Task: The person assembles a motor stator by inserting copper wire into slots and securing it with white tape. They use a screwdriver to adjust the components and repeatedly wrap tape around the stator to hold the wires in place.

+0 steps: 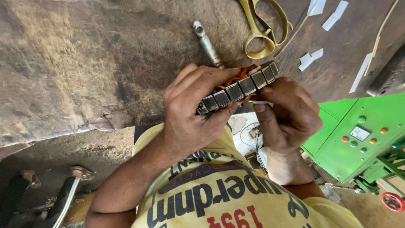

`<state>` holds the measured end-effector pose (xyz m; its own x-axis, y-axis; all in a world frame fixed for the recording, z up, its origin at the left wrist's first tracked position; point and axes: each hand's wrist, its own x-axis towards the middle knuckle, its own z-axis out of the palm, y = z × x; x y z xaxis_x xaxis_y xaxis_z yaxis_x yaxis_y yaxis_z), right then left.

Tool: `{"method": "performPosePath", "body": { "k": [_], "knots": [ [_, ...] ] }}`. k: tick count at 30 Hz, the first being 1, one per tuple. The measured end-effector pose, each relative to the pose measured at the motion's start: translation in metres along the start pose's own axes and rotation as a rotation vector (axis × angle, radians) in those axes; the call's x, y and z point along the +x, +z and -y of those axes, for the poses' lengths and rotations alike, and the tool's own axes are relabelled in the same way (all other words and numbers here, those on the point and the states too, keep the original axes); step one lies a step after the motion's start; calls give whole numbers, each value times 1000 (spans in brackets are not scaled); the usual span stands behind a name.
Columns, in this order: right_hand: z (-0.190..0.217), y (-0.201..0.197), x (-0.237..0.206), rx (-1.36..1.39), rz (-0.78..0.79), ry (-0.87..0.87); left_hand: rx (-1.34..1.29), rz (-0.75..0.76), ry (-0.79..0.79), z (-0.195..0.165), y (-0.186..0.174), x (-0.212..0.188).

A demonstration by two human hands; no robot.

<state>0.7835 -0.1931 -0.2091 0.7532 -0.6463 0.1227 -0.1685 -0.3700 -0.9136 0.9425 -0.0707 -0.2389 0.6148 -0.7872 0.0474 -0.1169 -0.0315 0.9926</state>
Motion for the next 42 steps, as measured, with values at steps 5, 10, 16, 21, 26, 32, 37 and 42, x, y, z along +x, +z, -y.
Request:
{"method": "performPosePath", "body": {
  "k": [5, 10, 16, 21, 26, 32, 37, 42],
  "knots": [
    [-2, 5, -6, -44, -35, 10, 2, 103, 55, 2, -10, 5],
    [-4, 5, -4, -25, -36, 25, 6, 90, 25, -5, -7, 10],
    [-4, 6, 4, -107, -15, -99, 18, 80, 10, -12, -9, 18],
    [3, 1, 13, -181, 22, -202, 13, 62, -11, -18, -9, 23],
    [64, -14, 38, 49, 73, -47, 43, 74, -12, -26, -7, 27],
    [187, -94, 23, 336, 155, 33, 117, 54, 42, -31, 0, 29],
    [188, -103, -7, 395, 88, -426, 223, -14, 165, -44, 3, 28],
    [125, -56, 19, -17, 128, -5, 231, -117, 245, -50, 7, 26]
  ]
}}
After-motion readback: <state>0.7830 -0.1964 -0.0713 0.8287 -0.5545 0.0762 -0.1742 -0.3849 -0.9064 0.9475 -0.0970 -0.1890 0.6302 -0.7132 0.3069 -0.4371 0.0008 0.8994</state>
